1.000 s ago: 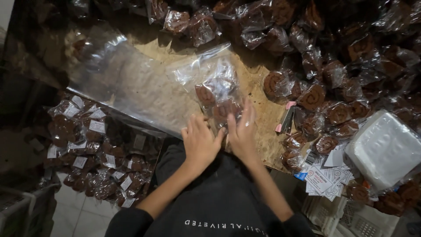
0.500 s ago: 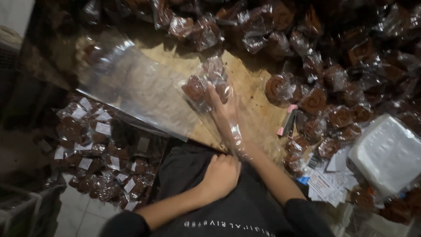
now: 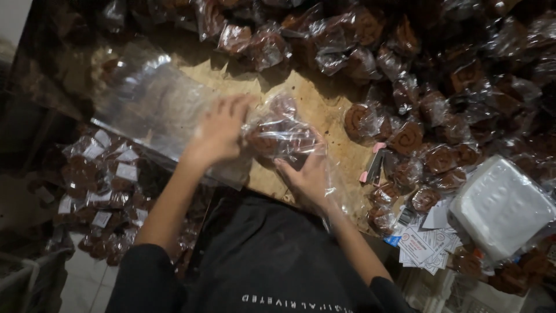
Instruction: The person puts several wrapped bread rolls into a large plastic bag and attaches a label by hand.
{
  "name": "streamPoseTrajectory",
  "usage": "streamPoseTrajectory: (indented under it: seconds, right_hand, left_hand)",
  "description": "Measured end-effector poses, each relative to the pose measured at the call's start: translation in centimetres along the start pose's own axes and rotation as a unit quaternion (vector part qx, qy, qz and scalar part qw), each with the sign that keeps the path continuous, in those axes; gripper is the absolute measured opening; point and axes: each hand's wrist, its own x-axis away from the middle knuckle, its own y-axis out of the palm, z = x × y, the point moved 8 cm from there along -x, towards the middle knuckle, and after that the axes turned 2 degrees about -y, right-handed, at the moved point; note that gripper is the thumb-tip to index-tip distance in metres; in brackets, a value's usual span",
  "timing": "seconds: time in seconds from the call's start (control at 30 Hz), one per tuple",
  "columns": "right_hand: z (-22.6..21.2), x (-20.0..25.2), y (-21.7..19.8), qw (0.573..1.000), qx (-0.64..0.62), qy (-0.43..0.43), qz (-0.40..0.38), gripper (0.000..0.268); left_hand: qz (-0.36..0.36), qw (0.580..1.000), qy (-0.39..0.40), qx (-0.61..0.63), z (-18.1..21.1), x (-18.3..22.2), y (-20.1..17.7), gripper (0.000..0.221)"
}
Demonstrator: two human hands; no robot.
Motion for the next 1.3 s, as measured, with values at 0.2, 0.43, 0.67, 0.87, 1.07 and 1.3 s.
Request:
streamPoseTrajectory:
  seconds: [0.2, 0.43, 0.67, 0.87, 1.07, 1.3]
  right_hand:
    - [-1.7, -1.9, 0.8, 0.985, -0.107, -0.093, -0.099, 0.101]
    - [-1.3, 0.3, 0.0, 0.941, 0.244, -0.217, -0.089, 0.096]
    - [2.5, -1.2, 1.3, 0.981, 0.105, -0.142, -0.085, 0.099]
    - [-1.7, -2.4, 0.9, 0.973, 0.089, -0.157, -0.145, 0.091]
    - [1.0, -0.1, 2.6, 0.944, 0.219, -0.218, -0.114, 0.081]
    - [-3.4, -1.6, 2.2, 0.869, 0.334, -0.229, -0.282, 0.077]
  left_hand:
    - [-0.009, 0.946, 0.136, 0.295, 1.8, -1.2, 0.1, 0.102]
    - [-0.057, 0.933, 0.166, 0.314, 2.2, -1.2, -1.3, 0.094]
    - [0.115, 0.951, 0.16, 0.238, 3.1, -6.7, 2.8, 0.046]
    - [0.12, 0.955, 0.139, 0.233, 2.8, -5.0, 0.7, 0.046]
    - [0.099, 0.982, 0.123, 0.106, 3.2, -5.1, 0.1, 0.036]
    - [0.066, 0.984, 0.116, 0.122, 3.0, -5.8, 0.3, 0.034]
